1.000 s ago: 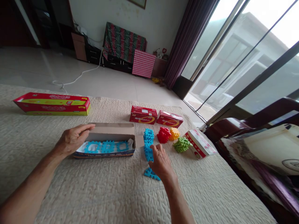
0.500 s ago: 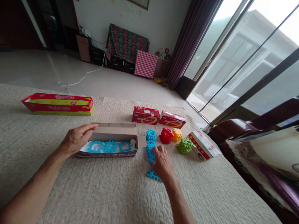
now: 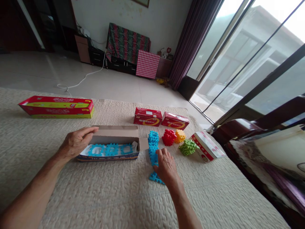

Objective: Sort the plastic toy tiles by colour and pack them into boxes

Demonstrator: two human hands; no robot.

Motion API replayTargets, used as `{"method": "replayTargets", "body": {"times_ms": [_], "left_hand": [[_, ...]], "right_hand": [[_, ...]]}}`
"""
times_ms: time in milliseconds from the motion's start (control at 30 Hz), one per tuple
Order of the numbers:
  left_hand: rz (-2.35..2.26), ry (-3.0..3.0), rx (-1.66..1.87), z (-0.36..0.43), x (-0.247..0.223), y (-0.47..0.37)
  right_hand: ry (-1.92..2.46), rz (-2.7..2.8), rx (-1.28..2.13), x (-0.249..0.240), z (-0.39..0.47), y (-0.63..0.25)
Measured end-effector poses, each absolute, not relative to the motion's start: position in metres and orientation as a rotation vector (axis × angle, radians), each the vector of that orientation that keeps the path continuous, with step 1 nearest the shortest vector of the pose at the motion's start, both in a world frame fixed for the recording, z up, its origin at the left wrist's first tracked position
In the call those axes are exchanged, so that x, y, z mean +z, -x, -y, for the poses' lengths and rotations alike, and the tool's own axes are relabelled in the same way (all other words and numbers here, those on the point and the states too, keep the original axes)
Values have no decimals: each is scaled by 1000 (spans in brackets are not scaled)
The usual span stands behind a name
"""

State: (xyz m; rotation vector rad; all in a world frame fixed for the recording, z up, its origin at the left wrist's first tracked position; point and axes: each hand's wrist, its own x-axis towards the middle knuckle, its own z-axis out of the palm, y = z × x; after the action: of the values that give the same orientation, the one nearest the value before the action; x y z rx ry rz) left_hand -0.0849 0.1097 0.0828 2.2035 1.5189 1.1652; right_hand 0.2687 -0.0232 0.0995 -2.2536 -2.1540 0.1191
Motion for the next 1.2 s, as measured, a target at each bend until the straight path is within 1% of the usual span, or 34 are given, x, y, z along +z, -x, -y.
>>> {"method": "replayTargets", "body": {"times_ms": [133, 300, 433, 533, 833, 1200], "left_hand": [[-1528, -2198, 1159, -110, 82, 85], [-1531, -2193, 1160, -109, 84, 85], [-1532, -2200, 1152, -109, 83, 85], [-1527, -2212, 1154, -110, 82, 86], [-1534, -2227, 1153, -110, 82, 86], [-1529, -2176, 1148, -107, 89, 82]], "right_hand": [[2241, 2122, 148, 99, 23, -270], [2119, 2063, 214, 102, 22, -275], [1922, 2073, 342, 105, 20, -268], [1823, 2036, 362, 103, 18, -254], [1828, 2132, 422, 92, 28, -243], [1938, 2322, 481, 100, 33, -239]]}}
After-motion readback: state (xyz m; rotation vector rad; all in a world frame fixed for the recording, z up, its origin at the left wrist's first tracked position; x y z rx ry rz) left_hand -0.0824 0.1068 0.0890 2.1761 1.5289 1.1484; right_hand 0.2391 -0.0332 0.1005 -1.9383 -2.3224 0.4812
